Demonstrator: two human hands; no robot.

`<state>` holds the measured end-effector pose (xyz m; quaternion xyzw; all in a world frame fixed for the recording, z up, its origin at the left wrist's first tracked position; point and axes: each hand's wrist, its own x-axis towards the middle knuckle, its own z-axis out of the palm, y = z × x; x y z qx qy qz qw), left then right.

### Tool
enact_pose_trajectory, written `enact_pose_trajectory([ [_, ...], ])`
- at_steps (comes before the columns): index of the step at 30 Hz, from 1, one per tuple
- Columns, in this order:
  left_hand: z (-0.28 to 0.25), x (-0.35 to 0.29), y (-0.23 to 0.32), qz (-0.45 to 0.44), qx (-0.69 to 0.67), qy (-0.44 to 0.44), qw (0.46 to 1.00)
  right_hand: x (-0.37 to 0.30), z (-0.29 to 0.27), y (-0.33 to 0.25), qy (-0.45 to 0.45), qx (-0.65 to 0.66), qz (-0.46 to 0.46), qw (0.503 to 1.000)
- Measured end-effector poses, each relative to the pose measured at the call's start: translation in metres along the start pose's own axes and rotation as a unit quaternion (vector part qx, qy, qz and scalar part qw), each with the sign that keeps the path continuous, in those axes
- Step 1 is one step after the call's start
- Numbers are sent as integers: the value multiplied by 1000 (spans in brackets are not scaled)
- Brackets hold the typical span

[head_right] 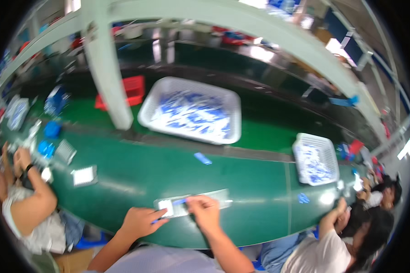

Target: The person assembles small blue and white plastic components into a clear plastic tray by hand.

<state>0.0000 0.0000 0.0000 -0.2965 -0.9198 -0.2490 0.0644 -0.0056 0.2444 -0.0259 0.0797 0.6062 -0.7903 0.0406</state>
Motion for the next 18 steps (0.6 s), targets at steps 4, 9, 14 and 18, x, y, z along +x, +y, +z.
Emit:
enact_pose_trajectory([
  [4,-9,-1,-43,74,-7,29,997,-2,41,18,106,-195,-193,956],
  [9,5,20,-4,39,-2,-6,999,-3,8,-7,53,-273,-342,898],
  [14,7,32,-3,31,-50,4,998,2,4,-14,58,-295,-347,888],
  [18,2,35,6,6,-61,-24,998,4,-1,-13,45,-324,-366,871],
])
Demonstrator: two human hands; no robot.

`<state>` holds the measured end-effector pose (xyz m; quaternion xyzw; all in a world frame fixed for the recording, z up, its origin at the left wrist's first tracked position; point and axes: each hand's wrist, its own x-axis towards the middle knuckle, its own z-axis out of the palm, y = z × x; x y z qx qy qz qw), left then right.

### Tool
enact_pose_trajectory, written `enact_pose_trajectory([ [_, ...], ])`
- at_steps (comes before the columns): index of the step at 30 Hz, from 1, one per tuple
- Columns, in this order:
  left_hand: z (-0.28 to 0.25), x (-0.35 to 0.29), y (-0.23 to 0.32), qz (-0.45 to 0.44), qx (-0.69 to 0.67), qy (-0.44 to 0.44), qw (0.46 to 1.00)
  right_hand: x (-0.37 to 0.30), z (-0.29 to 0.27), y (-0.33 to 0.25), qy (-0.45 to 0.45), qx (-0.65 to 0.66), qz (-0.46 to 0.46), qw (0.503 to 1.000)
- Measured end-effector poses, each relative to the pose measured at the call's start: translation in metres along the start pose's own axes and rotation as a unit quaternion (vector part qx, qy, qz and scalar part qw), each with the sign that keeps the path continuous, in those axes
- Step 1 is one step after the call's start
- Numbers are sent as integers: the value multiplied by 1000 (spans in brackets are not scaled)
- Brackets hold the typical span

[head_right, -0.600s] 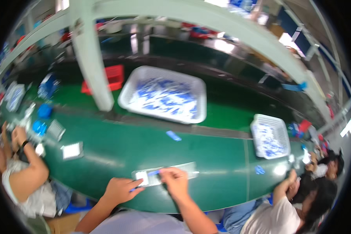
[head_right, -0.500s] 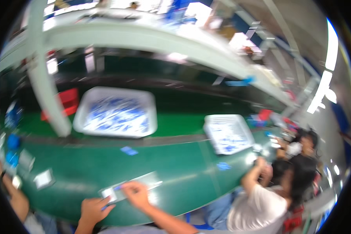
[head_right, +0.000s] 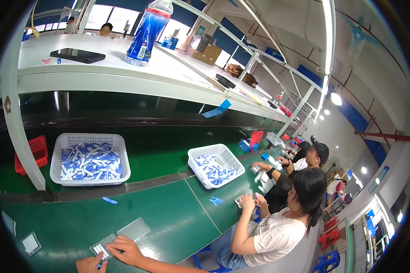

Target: The person assembles small blue and white plastic components into a clear plastic tray by hand.

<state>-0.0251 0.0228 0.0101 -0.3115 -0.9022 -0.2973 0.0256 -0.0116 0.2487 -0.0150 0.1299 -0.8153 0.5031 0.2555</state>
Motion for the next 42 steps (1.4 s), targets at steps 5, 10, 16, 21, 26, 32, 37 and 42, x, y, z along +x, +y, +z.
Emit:
enact_pose_trajectory([
  [5,-8,5,5,-18,-11,-28,999,3,-1,-3,-8,-53,-43,998],
  [10,-10,4,2,-55,38,-44,997,10,-2,-13,-16,-93,-95,991],
  [16,-4,-7,-8,-83,23,-48,995,30,-5,-14,-31,-96,-120,988],
  [21,-8,-3,4,-338,-685,39,645,21,-13,-8,43,98,205,973],
  [26,-16,-28,-10,-335,-813,-8,476,30,-14,-21,95,295,354,883],
  [32,-19,-37,-4,-353,-785,-43,507,33,-15,-21,68,305,333,889],
  [37,-20,-40,-4,-382,-738,-62,553,37,-12,-31,74,217,321,919],
  [42,-20,-40,-3,-385,-724,-35,572,46,-21,-25,-71,-62,11,995],
])
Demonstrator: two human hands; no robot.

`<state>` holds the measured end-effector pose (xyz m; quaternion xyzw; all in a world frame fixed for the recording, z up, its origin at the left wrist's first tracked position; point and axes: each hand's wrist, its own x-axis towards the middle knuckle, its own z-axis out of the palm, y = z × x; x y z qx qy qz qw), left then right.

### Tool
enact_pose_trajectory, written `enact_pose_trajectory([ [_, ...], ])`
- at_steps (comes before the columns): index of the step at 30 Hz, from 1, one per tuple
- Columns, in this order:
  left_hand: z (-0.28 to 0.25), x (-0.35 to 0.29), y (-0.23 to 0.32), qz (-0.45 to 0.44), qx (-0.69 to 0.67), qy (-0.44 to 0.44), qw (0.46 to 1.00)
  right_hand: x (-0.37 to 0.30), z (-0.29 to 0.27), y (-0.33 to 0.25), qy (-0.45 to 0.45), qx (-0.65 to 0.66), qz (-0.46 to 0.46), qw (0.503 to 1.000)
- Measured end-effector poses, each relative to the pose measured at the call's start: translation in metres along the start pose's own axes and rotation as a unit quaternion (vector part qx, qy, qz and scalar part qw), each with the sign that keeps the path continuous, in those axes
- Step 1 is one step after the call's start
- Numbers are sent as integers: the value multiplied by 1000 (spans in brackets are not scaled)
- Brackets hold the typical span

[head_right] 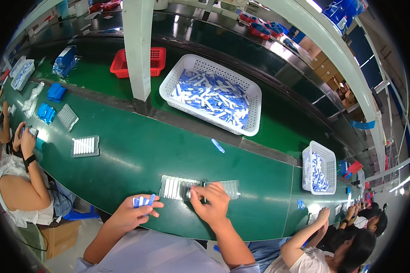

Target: The person assembles small blue and white plastic components into a clear plastic tray by hand.

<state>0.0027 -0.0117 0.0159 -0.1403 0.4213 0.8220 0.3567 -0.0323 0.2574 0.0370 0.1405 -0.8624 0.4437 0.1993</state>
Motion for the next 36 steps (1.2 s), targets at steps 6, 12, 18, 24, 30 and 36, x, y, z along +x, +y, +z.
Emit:
enact_pose_trajectory([
  [6,3,2,2,3,-8,-25,1000,14,3,19,-171,190,212,943],
  [12,3,1,-1,2,-14,-23,1000,39,14,8,-290,-45,134,947],
  [18,8,-1,1,0,-13,-16,1000,41,15,7,-246,-54,65,966],
  [24,7,2,-1,-10,1,-36,999,11,18,-15,-200,162,165,952],
  [30,15,7,2,-41,76,-66,994,-8,23,-17,-207,234,189,931],
  [36,9,0,2,6,48,-30,998,7,1,16,-54,-59,-10,997],
])
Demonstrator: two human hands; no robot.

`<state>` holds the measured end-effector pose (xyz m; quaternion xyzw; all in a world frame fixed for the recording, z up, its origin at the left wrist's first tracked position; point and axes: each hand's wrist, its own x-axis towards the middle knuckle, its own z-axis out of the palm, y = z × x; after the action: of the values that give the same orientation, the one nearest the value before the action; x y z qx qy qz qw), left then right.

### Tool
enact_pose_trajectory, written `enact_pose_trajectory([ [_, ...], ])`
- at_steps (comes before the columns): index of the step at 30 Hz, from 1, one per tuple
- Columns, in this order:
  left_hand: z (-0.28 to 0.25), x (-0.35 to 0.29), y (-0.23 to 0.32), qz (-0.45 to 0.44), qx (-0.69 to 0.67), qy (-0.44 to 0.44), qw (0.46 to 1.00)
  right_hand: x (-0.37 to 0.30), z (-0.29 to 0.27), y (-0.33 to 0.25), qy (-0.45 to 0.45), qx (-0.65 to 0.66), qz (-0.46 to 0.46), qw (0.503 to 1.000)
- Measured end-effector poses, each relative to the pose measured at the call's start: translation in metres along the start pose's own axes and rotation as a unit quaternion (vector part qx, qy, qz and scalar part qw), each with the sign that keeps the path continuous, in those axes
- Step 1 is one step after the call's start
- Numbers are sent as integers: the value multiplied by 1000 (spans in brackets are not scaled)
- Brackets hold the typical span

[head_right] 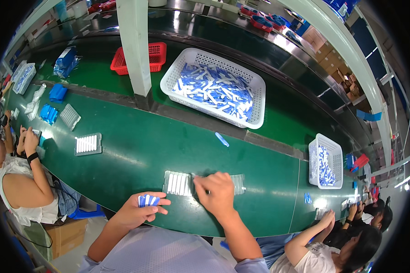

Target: The person assembles small blue and white plastic components into a clear plastic tray by hand.

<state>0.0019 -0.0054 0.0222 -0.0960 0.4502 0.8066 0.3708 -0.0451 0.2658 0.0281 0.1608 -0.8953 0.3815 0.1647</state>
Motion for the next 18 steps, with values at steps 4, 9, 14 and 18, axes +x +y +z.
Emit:
enact_pose_trajectory([
  [4,2,-2,4,0,-26,13,1000,-10,4,-5,-100,-134,-128,978],
  [9,3,-3,7,-12,-32,-3,999,-6,-5,-2,-156,-33,-87,983],
  [14,1,2,4,-32,-6,-15,999,-8,5,-28,-81,91,-2,993],
  [18,4,7,-2,-65,15,-65,996,-15,15,-46,-176,178,23,968],
])
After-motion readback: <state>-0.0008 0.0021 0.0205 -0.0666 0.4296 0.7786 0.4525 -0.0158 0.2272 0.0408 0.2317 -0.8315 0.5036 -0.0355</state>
